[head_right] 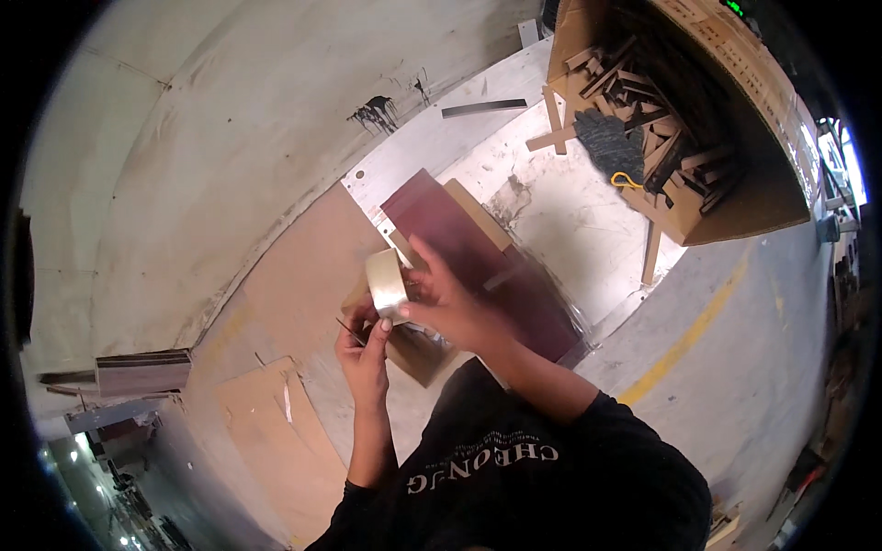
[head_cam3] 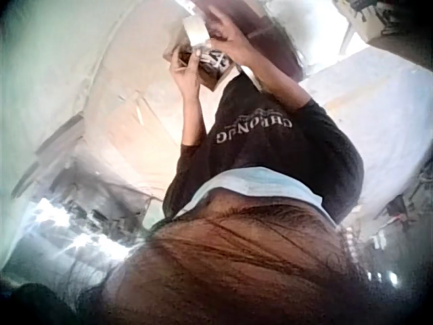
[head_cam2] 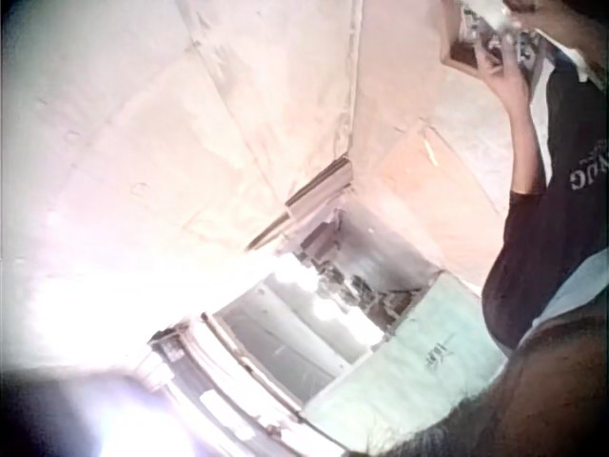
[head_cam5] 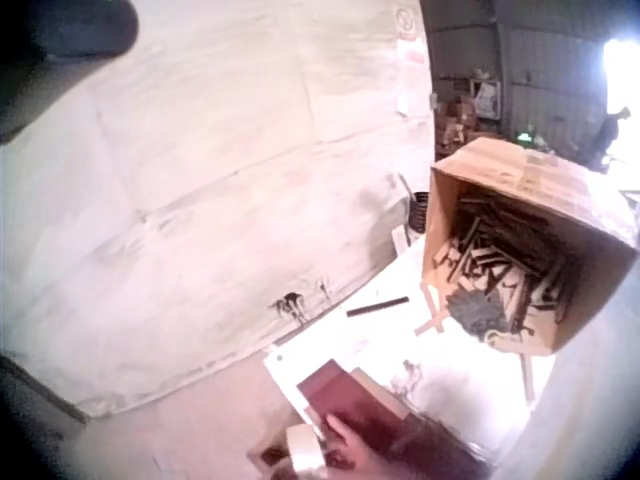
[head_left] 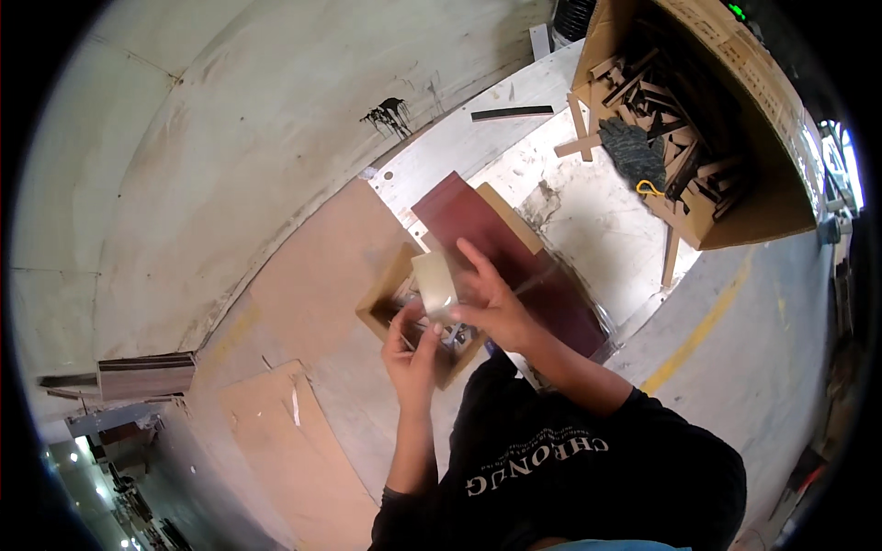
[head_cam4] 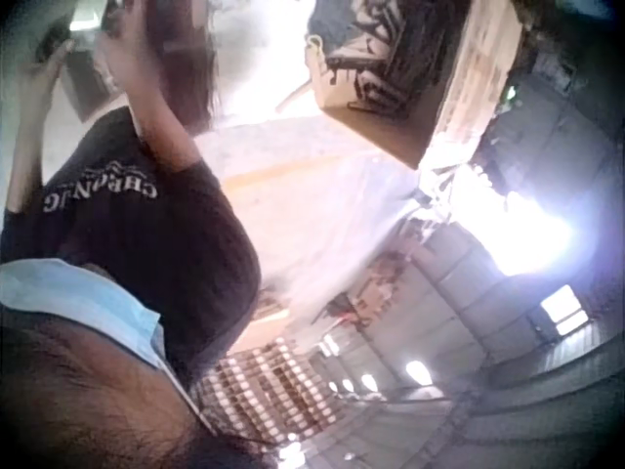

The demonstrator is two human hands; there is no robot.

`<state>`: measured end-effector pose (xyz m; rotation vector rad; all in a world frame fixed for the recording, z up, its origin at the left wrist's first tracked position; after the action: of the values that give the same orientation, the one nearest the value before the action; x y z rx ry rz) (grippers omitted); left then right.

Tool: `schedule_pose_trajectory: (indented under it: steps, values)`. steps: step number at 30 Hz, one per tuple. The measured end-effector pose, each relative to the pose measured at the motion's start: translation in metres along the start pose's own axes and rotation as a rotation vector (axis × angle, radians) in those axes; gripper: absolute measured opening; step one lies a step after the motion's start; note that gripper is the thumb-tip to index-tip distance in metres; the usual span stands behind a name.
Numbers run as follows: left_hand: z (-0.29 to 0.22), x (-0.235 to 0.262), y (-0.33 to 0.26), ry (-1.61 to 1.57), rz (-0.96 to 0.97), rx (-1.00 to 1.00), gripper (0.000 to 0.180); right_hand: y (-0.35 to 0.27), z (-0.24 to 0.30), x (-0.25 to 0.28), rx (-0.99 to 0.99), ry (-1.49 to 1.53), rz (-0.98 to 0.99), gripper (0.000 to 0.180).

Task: The person applies adhesive tape to wooden strips on a workbench and places them into a small cardboard box before donning a work glove to handle more strips.

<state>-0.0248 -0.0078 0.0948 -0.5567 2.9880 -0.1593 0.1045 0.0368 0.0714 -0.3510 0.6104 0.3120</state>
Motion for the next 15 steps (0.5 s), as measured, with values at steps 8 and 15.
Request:
schedule_pose_trajectory:
  steps: [8, 15]
  values:
    - [-0.013, -0.014, -0.018, 0.053, -0.084, -0.123, 0.027, -0.026, 0.007, -0.004, 0.27, -0.141, 0.034, 0.075]
    - [-0.003, -0.015, -0.02, -0.125, -0.029, -0.022, 0.029, -0.038, 0.009, 0.001, 0.298, -0.452, -0.06, 0.066]
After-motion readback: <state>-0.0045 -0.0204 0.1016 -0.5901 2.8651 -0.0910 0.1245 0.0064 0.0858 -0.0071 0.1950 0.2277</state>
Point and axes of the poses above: each hand's wrist, its own y-axis towards the middle knuckle, its own x-axis out of the back of the hand, z = x × y, the point moved 8 cm from there along y, towards the middle knuckle, and after that the axes turned 4 degrees about -z, right-handed, at the moved point
